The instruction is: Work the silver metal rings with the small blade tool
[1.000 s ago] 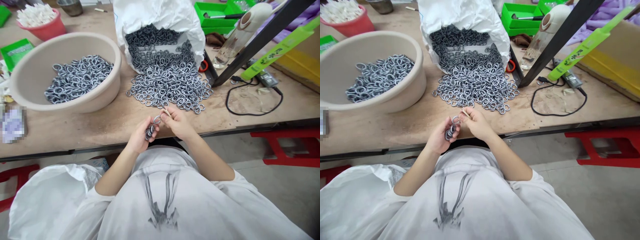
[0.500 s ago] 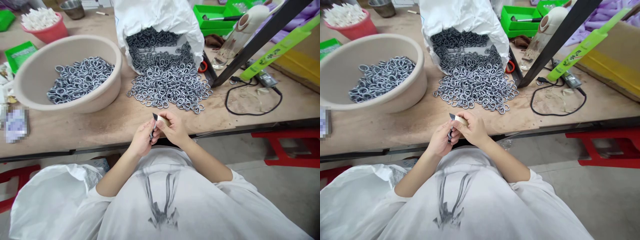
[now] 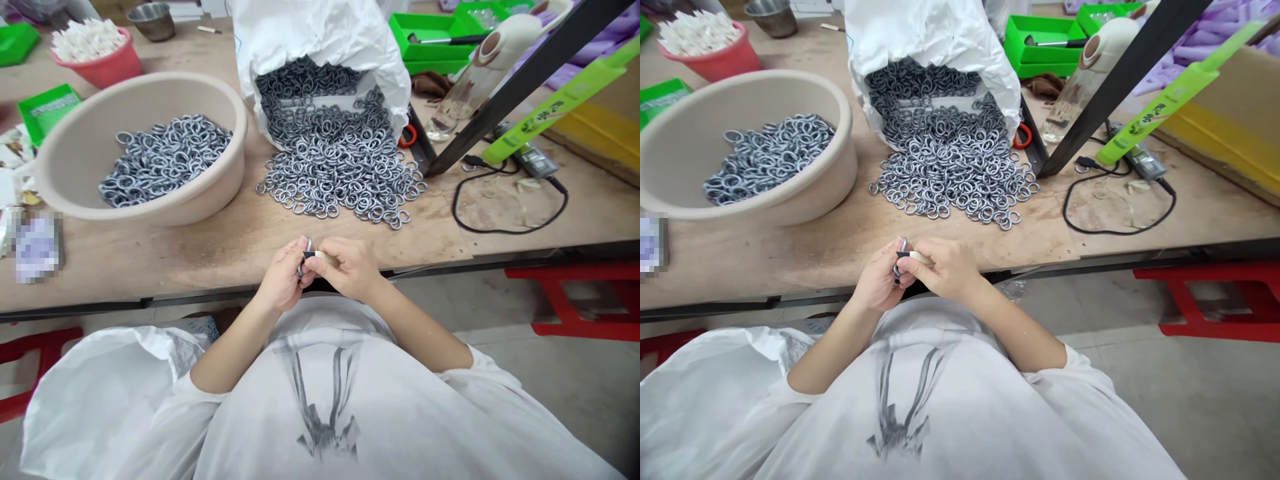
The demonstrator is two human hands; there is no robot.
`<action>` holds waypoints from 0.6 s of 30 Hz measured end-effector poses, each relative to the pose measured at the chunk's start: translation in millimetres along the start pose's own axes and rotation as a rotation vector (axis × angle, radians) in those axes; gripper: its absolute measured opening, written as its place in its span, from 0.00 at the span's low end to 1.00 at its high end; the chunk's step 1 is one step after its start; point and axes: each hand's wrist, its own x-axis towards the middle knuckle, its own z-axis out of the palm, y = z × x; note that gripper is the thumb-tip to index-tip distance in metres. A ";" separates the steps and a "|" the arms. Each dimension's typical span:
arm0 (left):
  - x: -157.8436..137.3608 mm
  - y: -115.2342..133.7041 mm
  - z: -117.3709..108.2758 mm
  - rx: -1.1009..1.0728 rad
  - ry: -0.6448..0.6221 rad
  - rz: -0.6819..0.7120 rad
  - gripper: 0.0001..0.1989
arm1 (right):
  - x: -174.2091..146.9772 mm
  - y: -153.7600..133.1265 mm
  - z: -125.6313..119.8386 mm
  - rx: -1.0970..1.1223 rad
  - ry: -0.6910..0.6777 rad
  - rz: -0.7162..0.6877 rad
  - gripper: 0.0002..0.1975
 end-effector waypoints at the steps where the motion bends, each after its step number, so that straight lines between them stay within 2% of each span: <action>1: -1.8 -0.4 -0.4 0.010 -0.039 -0.005 0.27 | 2.3 5.9 -1.6 0.021 0.010 0.048 0.25; 3: -5.9 -1.9 -0.9 0.040 -0.130 -0.022 0.27 | 9.0 21.6 -6.6 0.003 0.068 0.185 0.25; 5: -8.1 -3.1 -2.3 0.061 -0.171 -0.034 0.26 | 17.6 37.7 -12.2 -0.133 0.100 0.327 0.25; 9: -2.4 -0.4 -8.8 0.041 -0.049 -0.001 0.23 | 35.8 52.4 -15.6 -0.476 0.033 0.419 0.16; 13: 5.9 7.4 -15.9 0.005 0.030 0.006 0.18 | 48.3 50.2 -11.9 -0.615 -0.031 0.435 0.12; 16: 9.3 10.3 -19.6 -0.051 0.091 0.000 0.17 | 48.1 47.6 -13.6 -0.490 -0.012 0.407 0.09; 18: 11.4 8.8 -20.7 -0.063 0.115 0.003 0.18 | 43.6 42.8 -15.9 -0.193 -0.020 0.376 0.11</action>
